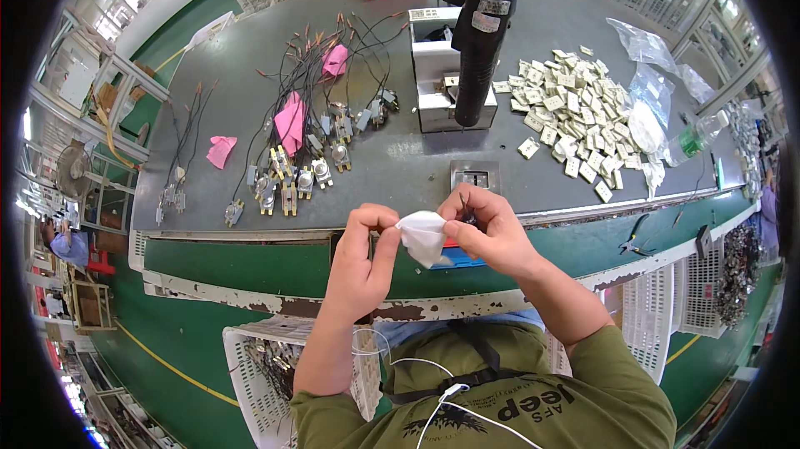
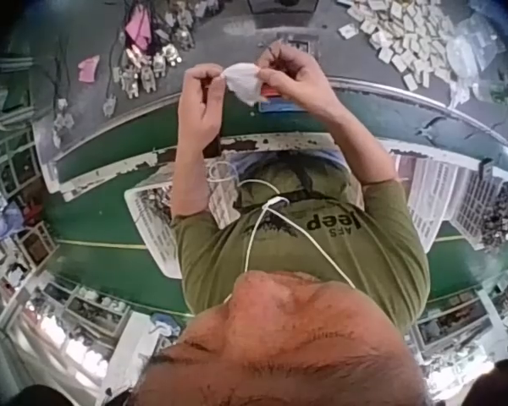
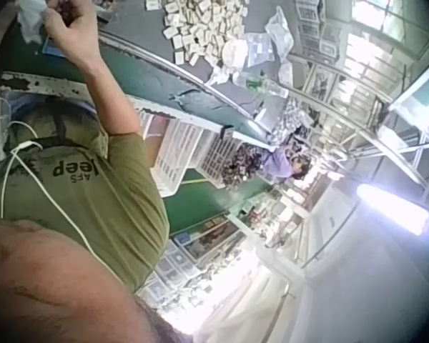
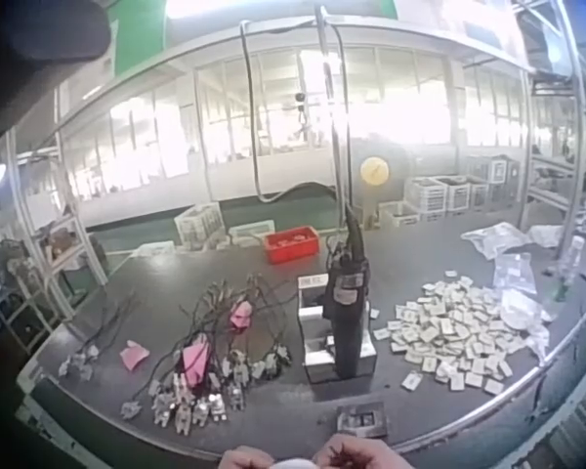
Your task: Applying protective stickers and assembling small electronic circuit board components at a factory workstation.
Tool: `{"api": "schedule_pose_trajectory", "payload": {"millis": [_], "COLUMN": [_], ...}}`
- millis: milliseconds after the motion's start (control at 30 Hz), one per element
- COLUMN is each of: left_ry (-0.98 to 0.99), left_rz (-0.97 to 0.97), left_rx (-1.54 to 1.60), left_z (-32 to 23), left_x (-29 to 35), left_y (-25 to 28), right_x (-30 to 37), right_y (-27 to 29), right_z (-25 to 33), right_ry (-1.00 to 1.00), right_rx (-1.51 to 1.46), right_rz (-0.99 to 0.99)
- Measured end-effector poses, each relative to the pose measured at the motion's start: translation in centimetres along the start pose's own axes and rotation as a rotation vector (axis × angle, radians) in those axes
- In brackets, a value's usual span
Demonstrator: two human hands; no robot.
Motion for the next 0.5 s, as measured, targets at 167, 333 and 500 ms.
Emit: {"api": "schedule_pose_trajectory", "payload": {"millis": [167, 333, 500], "left_ry": [-0.015, -0.169, -0.199], "left_rz": [-0.184, -0.080, -0.110], "left_rx": [-0.168, -0.558, -0.646], "left_z": [-0.8, -4.3, -3.8], "left_x": [0.1, 0.1, -0.1], "left_y": [0.4, -1.4, -1.5], "right_x": [0.0, 0.3, 0.2], "right_y": [0.6, 0.4, 0.5], "right_z": [-0.4, -0.6, -1.0], "right_ry": [-0.036, -0.022, 0.075], "right_rx": [0.086, 0.128, 0.157], "right_rz": [-0.102, -0.100, -0.117]}}
Point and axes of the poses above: each hand's wrist, its own x-axis away from the middle knuckle, its own y-axis out of the back of the hand, z = x × y, the point moved 8 cm from there along -x, towards the middle knuckle, and after that the axes turned 4 degrees about -x, right-handed, at the moved point
